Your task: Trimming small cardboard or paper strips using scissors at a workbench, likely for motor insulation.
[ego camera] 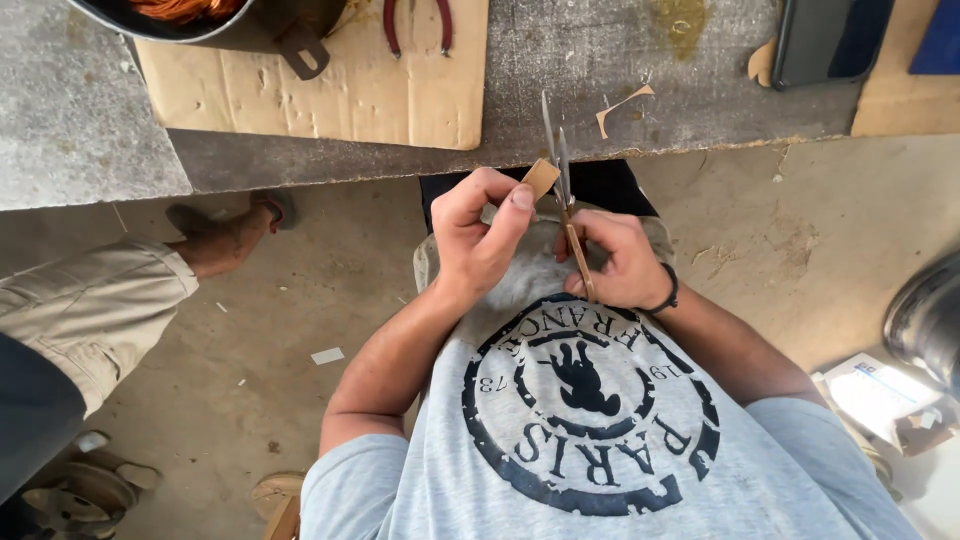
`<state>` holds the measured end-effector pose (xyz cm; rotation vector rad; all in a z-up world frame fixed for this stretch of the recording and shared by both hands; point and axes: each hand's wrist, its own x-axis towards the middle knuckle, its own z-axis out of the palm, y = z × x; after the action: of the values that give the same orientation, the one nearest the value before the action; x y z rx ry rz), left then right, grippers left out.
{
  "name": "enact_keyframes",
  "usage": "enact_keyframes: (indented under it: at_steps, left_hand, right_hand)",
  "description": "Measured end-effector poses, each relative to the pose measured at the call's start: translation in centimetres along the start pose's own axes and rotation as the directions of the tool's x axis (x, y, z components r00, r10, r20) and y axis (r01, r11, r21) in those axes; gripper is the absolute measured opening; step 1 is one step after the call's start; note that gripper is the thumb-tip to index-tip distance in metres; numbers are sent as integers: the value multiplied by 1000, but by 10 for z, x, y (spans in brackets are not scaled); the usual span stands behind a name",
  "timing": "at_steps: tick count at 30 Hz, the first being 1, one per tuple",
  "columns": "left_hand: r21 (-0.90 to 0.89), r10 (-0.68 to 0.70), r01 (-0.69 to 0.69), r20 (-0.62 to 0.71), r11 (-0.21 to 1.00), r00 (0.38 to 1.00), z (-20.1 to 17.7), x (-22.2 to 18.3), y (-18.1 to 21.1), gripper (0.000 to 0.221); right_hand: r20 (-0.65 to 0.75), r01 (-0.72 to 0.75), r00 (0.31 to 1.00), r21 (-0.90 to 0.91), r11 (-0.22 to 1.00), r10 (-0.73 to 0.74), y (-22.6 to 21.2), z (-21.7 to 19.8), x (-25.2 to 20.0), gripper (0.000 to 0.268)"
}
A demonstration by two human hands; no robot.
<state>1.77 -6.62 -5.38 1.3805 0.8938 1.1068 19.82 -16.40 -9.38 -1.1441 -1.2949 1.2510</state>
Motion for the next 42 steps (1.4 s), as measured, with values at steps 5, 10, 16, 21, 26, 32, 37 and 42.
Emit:
enact_keyframes:
  at_steps: [5, 10, 16, 21, 26, 32, 37, 42]
  left_hand:
    - [70, 103, -97, -88, 993, 991, 13, 8, 14, 11]
    - [54, 116, -111, -104, 992, 988, 17, 10, 18, 11]
    - [54, 103, -98, -98, 994, 990, 20, 8, 17, 8]
    - [66, 82, -78, -61, 995, 995, 20, 7, 15, 6]
    - [77, 76, -71, -63, 994, 995, 21, 6, 14, 6]
    - [92, 58, -52, -66, 994, 996, 18, 3, 9, 6]
    - [128, 33, -28, -36, 991, 999, 13, 3, 7, 4]
    - [129, -12, 13, -10, 992, 1000, 10, 6, 10, 5]
  right_hand:
    - [53, 22, 998, 1, 1000, -23, -3, 1, 2, 65]
    - [54, 31, 998, 45, 998, -34, -4, 2, 5, 62]
    - [18, 4, 1000, 118, 993, -6, -11, 4, 6, 63]
    - [-4, 20, 1000, 112, 993, -20, -8, 3, 3, 65]
    - [-7, 24, 1000, 119, 993, -24, -2, 0, 3, 66]
    - [-2, 29, 1000, 123, 992, -29, 6, 0, 1, 68]
    - [-5, 21, 1000, 128, 992, -20, 6, 1, 1, 66]
    - [4, 33, 999, 117, 993, -34, 21, -4, -6, 63]
